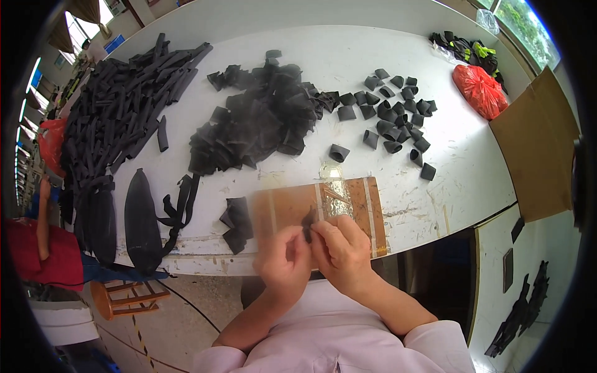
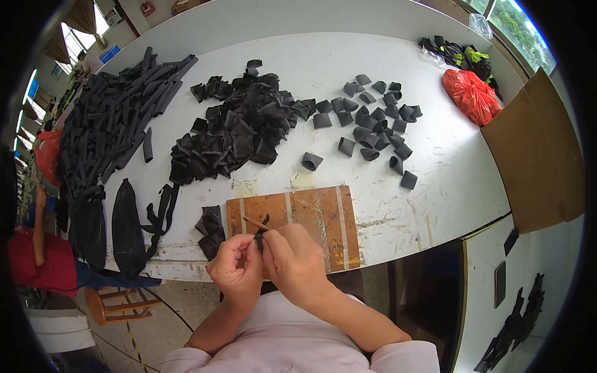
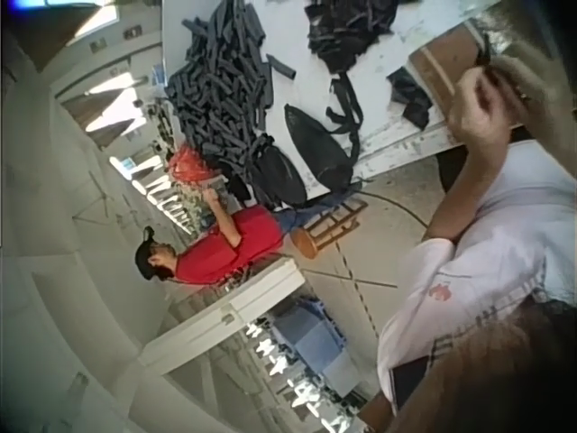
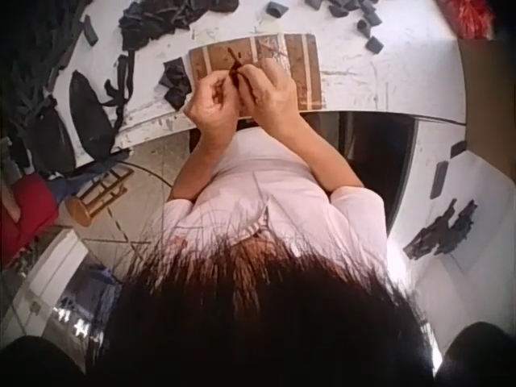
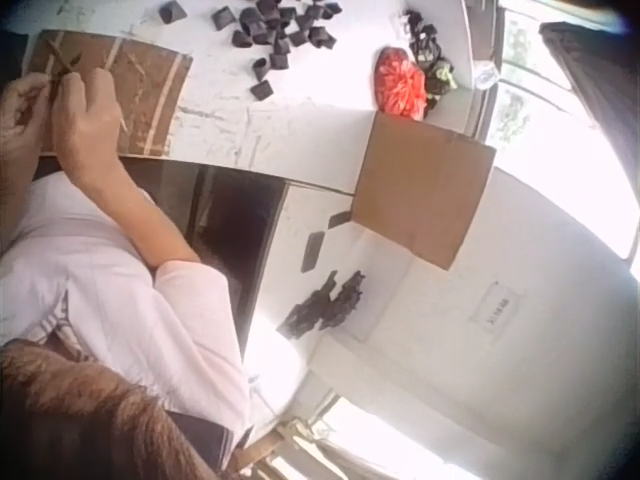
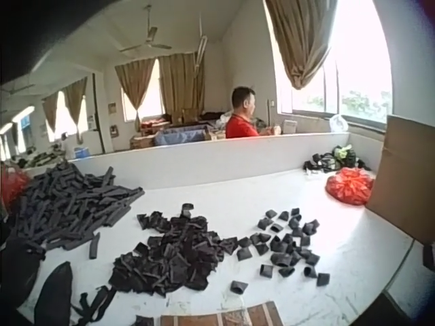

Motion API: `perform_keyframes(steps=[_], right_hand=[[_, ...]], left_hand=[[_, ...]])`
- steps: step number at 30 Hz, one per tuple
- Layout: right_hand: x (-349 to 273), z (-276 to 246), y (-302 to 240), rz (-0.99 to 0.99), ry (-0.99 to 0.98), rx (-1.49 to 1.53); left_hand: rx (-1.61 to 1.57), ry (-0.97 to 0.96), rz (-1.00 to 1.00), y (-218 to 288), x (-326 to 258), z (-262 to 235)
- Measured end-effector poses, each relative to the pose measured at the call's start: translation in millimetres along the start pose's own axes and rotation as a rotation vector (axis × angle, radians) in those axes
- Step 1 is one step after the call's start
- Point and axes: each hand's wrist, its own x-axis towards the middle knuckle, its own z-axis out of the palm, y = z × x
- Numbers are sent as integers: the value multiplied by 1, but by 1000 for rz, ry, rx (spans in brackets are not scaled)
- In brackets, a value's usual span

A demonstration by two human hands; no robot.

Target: Applying glue to small black foam components using a wooden stick at a workbench.

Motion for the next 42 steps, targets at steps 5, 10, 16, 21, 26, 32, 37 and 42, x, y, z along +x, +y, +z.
perform_keyframes(steps=[5, 10, 16, 21, 26, 32, 37, 42], right_hand=[[1, 1, 5, 6, 35, -37], [11, -15, -6, 273, 13, 459], [11, -34, 5, 900, -314, 1475], [14, -37, 1, 979, -388, 1618], [40, -51, -12, 735, -447, 1349], [80, -47, -8, 556, -519, 1039], [58, -29, 21, 647, -579, 1230], [58, -27, 27, 631, -635, 1199]], left_hand=[[-810, -74, -708, 22, 24, -15], [-1291, -228, -833, 18, 30, -26], [-513, -166, -326, 39, 24, -20], [-10, -12, 280, 36, 27, -12], [-1502, -391, -782, 35, 51, -32], [-1902, -174, -1041, 37, 61, -35], [-1653, -509, -916, 3, 55, -31], [-1575, -487, -894, 0, 55, -25]])
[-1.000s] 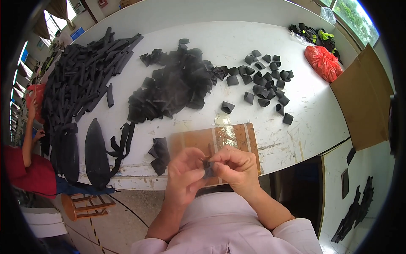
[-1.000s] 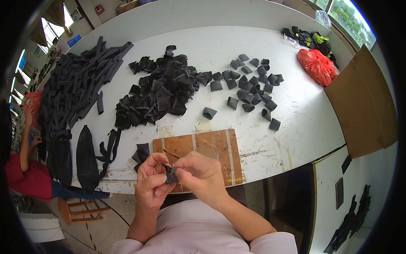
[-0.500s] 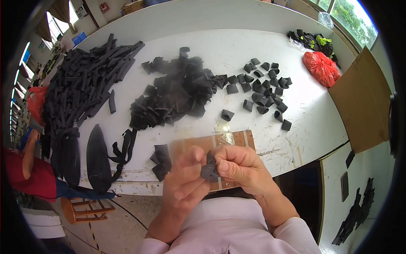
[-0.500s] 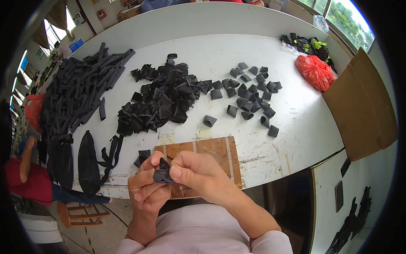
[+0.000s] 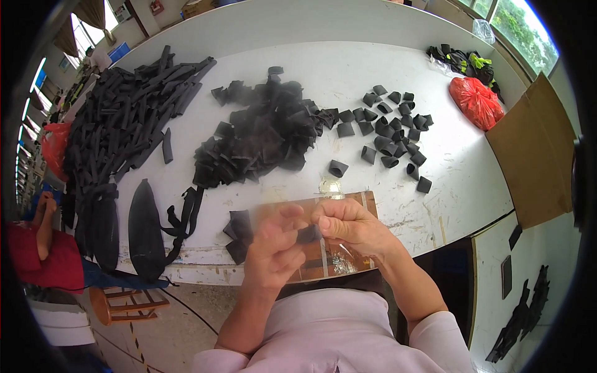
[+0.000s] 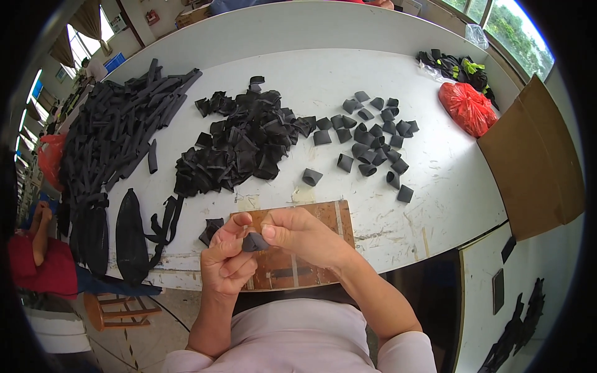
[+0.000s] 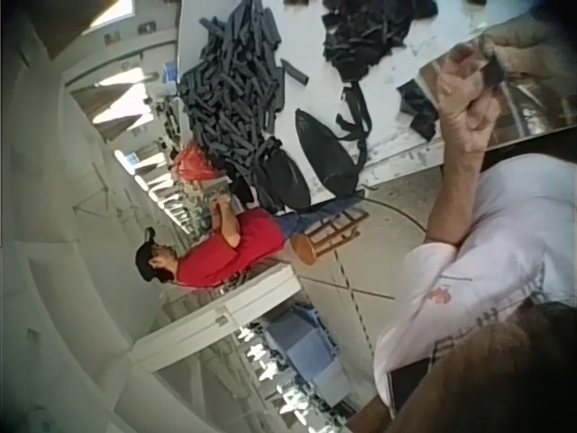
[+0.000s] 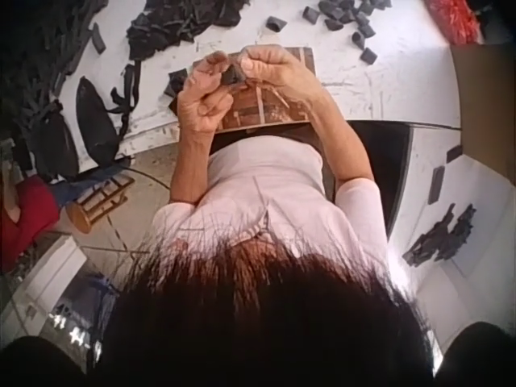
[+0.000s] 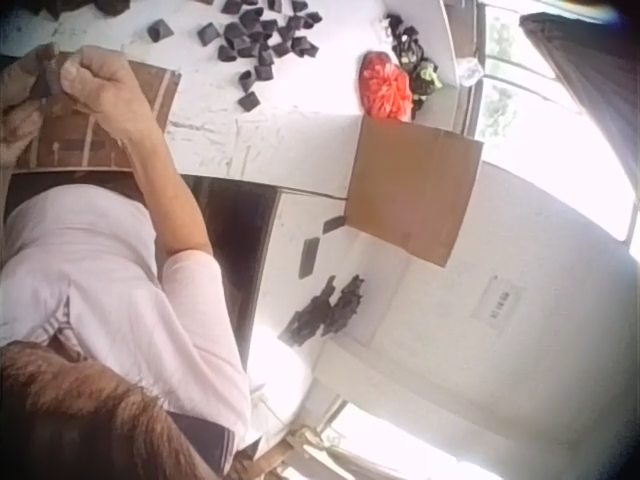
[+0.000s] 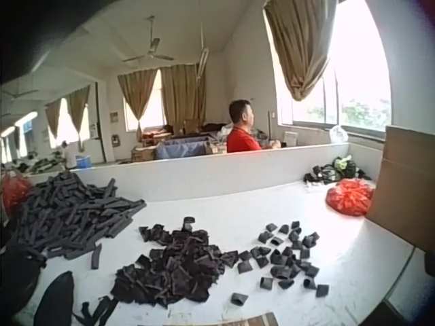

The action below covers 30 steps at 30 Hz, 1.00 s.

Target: Applying glue to small black foam components using a wooden stick at a workbench.

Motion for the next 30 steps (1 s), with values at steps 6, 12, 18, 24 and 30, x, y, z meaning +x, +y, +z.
perform_keyframes(steps=[6, 12, 18, 24, 30], right_hand=[[5, -2, -9, -17, -12, -167], [7, -12, 2, 7, -138, -39], [3, -7, 5, -148, 72, -256], [-15, 16, -5, -657, 350, -817], [-18, 33, -15, -723, 407, -1060]], left_hand=[[32, -22, 134, -4, 3, 4], [-37, -8, 126, -7, 1, 10], [1188, 145, 766, -7, 7, 22], [1164, 10, 830, -5, 10, 27], [369, -27, 638, -10, 8, 21]])
